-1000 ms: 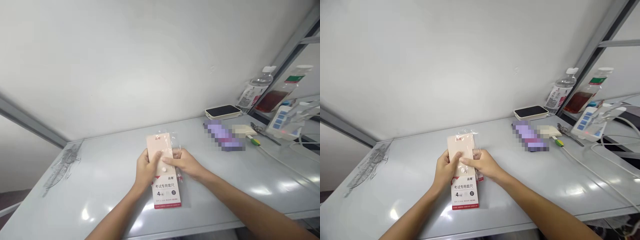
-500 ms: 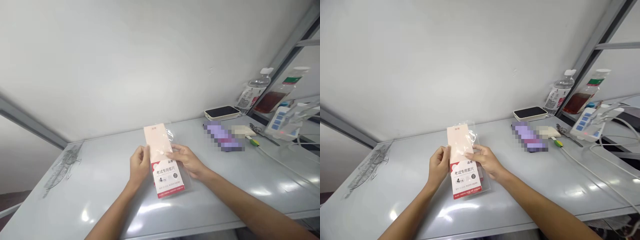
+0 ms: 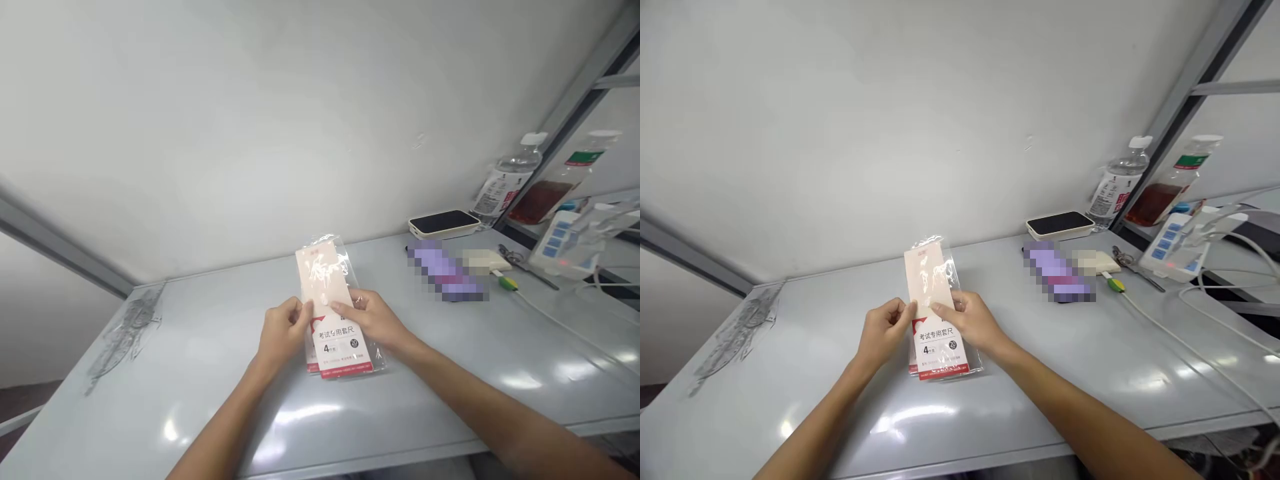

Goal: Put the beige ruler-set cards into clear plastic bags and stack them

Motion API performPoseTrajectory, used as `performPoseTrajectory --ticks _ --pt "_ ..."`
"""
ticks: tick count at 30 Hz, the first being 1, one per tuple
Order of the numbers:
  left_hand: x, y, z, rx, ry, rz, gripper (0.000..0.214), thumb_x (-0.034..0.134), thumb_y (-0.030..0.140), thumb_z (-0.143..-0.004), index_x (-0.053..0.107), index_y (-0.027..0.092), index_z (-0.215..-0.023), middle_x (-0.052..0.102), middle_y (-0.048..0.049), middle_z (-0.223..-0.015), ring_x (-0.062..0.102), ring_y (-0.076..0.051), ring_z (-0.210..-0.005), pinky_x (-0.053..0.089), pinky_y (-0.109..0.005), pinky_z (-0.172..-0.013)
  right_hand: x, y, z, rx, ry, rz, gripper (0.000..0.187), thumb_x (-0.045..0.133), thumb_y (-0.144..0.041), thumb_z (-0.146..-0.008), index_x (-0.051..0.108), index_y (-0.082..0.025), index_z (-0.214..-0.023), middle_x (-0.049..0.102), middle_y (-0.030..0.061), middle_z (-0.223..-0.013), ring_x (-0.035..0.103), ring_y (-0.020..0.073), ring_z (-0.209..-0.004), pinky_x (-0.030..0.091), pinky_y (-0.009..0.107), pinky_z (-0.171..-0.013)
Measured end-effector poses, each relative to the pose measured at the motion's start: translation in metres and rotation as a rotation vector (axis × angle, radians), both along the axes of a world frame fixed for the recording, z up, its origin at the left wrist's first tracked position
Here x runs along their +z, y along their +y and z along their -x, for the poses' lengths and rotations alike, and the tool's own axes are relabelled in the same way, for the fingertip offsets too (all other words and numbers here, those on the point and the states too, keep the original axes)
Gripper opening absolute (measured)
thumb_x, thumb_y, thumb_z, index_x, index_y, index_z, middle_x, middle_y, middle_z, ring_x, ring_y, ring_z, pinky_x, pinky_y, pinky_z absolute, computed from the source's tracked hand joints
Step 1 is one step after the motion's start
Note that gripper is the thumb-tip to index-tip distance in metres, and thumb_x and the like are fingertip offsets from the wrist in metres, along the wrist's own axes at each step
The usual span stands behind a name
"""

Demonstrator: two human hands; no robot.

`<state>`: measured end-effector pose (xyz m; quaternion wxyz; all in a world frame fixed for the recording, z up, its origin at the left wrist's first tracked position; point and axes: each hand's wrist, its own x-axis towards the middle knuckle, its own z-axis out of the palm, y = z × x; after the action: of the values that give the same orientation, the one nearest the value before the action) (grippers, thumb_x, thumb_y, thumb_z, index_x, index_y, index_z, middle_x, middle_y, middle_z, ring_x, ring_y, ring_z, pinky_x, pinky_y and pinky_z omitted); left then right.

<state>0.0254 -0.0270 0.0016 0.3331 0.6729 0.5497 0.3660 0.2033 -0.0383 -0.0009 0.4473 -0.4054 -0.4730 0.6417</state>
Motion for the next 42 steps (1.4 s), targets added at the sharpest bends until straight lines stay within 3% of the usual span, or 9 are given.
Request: performPoseTrajectory --ticks 3,11,16,22,27,36,42 --pt "-0.004 -0.003 -0.003 -0.037 0.063 -0.008 0.036 0.048 0.040 -0.078 0.038 0.018 -0.051 0.036 0.0050 -0.045 0.029 -0.008 -0.044 0.023 -0.022 -0.045 -0.002 -0.001 0.003 -0.031 -0.121 -0.034 0.028 0.062 -0.042 -0.071 0.061 -0.015 -0.078 0.065 0.0039 -0.072 0.060 0.0173 -0.064 0.046 0.027 -0.055" --pt "-0.008 -0.014 -0.012 -0.169 -0.081 0.059 0.030 0.039 0.040 -0.084 0.046 0.018 -0.065 0.042 0.0038 -0.052 0.038 -0.009 -0.049 0.029 -0.022 -0.048 -0.006 -0.006 0.010 -0.047 -0.228 -0.035 0.025 0.063 -0.040 -0.068 0.059 -0.016 -0.067 0.058 0.0006 -0.061 0.051 0.0119 -0.052 0.037 0.022 -0.045" --pt "-0.006 -0.012 -0.010 -0.152 -0.141 0.090 0.032 0.041 0.042 -0.083 0.046 0.018 -0.063 0.044 0.0040 -0.052 0.038 -0.008 -0.048 0.030 -0.021 -0.048 -0.005 -0.006 0.010 -0.047 -0.228 -0.035 0.028 0.061 -0.043 -0.070 0.060 -0.015 -0.068 0.058 0.0011 -0.061 0.050 0.0114 -0.050 0.038 0.023 -0.045" --pt "-0.005 -0.008 -0.009 -0.087 -0.312 0.159 0.033 0.057 0.045 -0.073 0.039 0.018 -0.067 0.045 0.0052 -0.055 0.041 -0.007 -0.048 0.032 -0.019 -0.047 -0.001 -0.008 0.007 -0.024 -0.140 -0.043 0.031 0.061 -0.046 -0.071 0.061 -0.015 -0.073 0.062 0.0028 -0.064 0.057 0.0156 -0.057 0.044 0.025 -0.051" --pt "-0.005 -0.007 -0.013 -0.198 -0.438 0.254 0.032 0.054 0.047 -0.075 0.048 0.018 -0.087 0.056 0.0015 -0.069 0.050 -0.009 -0.053 0.038 -0.020 -0.048 -0.001 -0.009 0.007 0.001 -0.103 -0.056 0.033 0.057 -0.047 -0.074 0.062 -0.014 -0.079 0.064 0.0050 -0.068 0.060 0.0175 -0.060 0.046 0.027 -0.053" --pt "-0.002 -0.008 -0.010 -0.253 -0.428 0.272 0.030 0.050 0.043 -0.079 0.055 0.014 -0.073 0.050 0.0030 -0.054 0.044 -0.008 -0.047 0.035 -0.021 -0.047 -0.004 -0.007 0.006 0.065 -0.093 -0.065 0.036 0.054 -0.048 -0.076 0.062 -0.013 -0.080 0.066 0.0071 -0.074 0.063 0.0195 -0.067 0.048 0.028 -0.056" --pt "-0.002 -0.008 -0.011 -0.212 -0.469 0.289 0.030 0.054 0.042 -0.077 0.055 0.013 -0.071 0.054 0.0005 -0.058 0.049 -0.010 -0.053 0.037 -0.022 -0.051 -0.004 -0.010 0.008 0.108 -0.085 -0.107 0.035 0.051 -0.047 -0.079 0.062 -0.013 -0.080 0.065 0.0067 -0.073 0.062 0.0192 -0.067 0.047 0.028 -0.058"
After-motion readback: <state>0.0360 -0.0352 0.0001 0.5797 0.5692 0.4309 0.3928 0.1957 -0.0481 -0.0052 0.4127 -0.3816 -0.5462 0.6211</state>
